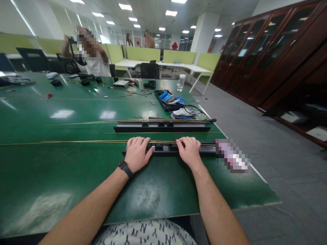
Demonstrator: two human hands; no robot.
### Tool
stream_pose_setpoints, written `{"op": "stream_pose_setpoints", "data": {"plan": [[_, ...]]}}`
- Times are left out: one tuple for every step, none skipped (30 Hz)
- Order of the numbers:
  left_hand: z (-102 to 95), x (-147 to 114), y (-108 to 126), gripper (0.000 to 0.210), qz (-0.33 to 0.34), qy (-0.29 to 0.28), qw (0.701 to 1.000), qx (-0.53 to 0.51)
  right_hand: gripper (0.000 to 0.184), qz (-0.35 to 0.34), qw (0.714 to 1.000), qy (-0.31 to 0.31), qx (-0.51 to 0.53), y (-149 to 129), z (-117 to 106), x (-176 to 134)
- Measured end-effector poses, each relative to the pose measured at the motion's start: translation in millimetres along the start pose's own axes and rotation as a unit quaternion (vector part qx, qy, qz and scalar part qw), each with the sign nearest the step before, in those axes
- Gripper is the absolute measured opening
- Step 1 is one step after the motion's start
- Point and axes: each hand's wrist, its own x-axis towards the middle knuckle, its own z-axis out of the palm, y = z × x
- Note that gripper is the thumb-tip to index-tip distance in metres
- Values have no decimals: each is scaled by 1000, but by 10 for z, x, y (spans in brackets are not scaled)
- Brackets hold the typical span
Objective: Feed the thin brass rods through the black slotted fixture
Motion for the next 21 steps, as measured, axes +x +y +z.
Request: {"op": "stream_pose_setpoints", "data": {"plan": [[1,0,-1,36,1,-1,1000,0,32,0,1000,0,-1,2,1,1],[1,-1,-1,36,1,-1,1000,0,31,0,1000,1,-2,3,1,2],[1,-1,-1,36,2,-1,1000,0,31,0,1000,1,-3,2,1,2],[0,-1,0,36,2,-1,1000,0,31,0,1000,1,-3,1,0,3],[-1,-1,1,36,2,-1,1000,-1,30,-1,1000,1,-2,-2,-1,3],[-2,-1,2,36,2,-2,1000,-1,30,-2,1000,1,0,-5,-3,2],[-2,-1,2,36,2,-3,1000,-1,30,-3,1000,2,2,-8,-5,1],[-1,-1,1,36,2,-3,1000,-1,30,-3,1000,3,3,-10,-6,0],[0,-1,0,36,2,-4,1000,-2,30,-2,1000,4,4,-11,-7,-1],[1,-1,-1,36,2,-4,1000,-2,29,-1,1000,4,5,-10,-8,-2],[2,-1,-3,35,1,-4,1000,-2,29,1,1000,5,5,-9,-8,-4],[2,-1,-4,35,1,-4,1000,-2,29,2,1000,6,6,-7,-7,-4],[1,-1,-4,35,0,-4,1000,-2,30,2,1000,8,7,-4,-6,-5],[0,-1,-3,35,0,-3,1000,-2,30,2,1000,9,8,0,-5,-5],[-3,-1,-2,35,0,-2,1000,-2,31,2,1000,10,7,2,-3,-5],[-6,-1,0,35,0,-2,1000,-2,31,2,1000,11,5,4,0,-4],[-9,-1,2,35,0,-1,1000,-2,31,2,1000,10,3,5,1,-3],[-11,-2,4,35,1,-1,1000,-3,31,1,1000,8,1,5,3,-2],[-12,-2,5,35,1,0,1000,-3,30,1,1000,7,-1,3,4,-1],[-11,-3,5,35,1,-1,1000,-2,30,1,1000,6,-1,0,4,-1],[-10,-3,5,35,1,-1,1000,-2,30,1,1000,6,-1,-3,5,0]]}}
